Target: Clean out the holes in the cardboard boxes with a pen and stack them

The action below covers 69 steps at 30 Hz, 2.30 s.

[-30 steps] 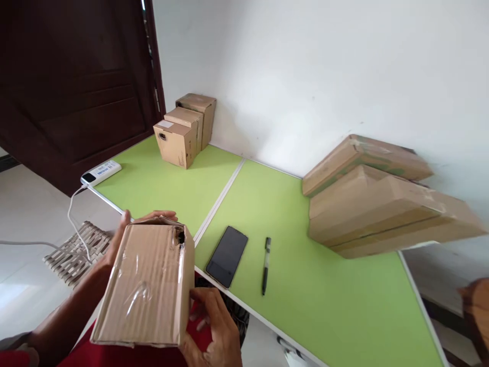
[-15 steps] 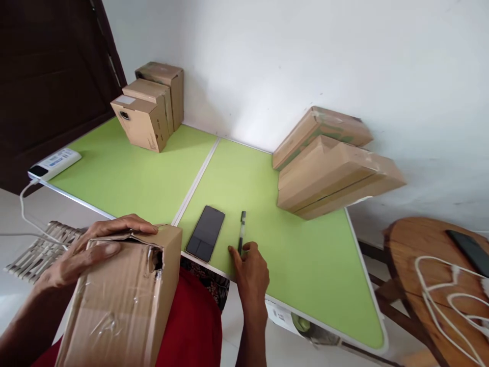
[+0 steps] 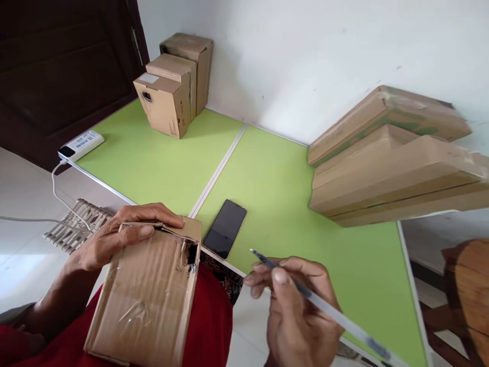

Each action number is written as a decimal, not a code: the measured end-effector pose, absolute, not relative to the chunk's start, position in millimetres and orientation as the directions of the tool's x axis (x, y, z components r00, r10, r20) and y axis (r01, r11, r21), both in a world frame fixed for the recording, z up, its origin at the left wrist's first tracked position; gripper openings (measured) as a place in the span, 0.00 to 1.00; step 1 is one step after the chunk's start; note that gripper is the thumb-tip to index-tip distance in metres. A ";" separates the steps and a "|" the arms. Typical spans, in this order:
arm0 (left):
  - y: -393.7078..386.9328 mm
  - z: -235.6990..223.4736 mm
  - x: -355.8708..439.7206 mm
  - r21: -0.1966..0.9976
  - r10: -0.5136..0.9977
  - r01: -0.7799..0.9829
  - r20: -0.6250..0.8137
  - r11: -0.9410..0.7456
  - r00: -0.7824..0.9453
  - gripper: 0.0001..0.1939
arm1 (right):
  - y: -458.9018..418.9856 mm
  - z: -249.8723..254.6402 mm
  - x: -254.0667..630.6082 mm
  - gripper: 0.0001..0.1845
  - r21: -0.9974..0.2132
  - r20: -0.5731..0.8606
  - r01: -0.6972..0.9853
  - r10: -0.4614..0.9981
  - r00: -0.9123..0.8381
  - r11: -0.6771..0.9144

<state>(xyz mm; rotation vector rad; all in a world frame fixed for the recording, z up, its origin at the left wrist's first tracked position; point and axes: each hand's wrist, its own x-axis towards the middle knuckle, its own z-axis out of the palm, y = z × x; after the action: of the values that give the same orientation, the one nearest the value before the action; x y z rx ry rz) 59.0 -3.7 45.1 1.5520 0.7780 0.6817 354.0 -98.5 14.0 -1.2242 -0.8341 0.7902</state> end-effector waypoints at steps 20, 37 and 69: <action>-4.9 58.6 74.8 0.993 0.795 0.092 0.001 -0.071 0.606 0.20 | -102.2 24.5 296.4 0.14 -0.896 0.442 0.201 0.841 0.311 0.396; -5.9 51.1 70.6 0.994 0.810 0.094 -0.014 -0.050 0.586 0.20 | -106.4 17.5 335.0 0.03 -0.915 0.394 0.171 0.711 0.583 0.366; -7.0 48.1 67.5 0.996 0.831 0.076 -0.071 0.035 0.552 0.22 | -70.8 -68.4 427.6 0.28 -0.306 -0.019 0.624 0.660 0.751 -0.719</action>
<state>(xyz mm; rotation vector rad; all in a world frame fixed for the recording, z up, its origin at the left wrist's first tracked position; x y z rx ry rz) 67.5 -7.0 48.1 1.4356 0.8343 0.6985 427.6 -70.8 -68.4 -2.6695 -1.0019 0.1834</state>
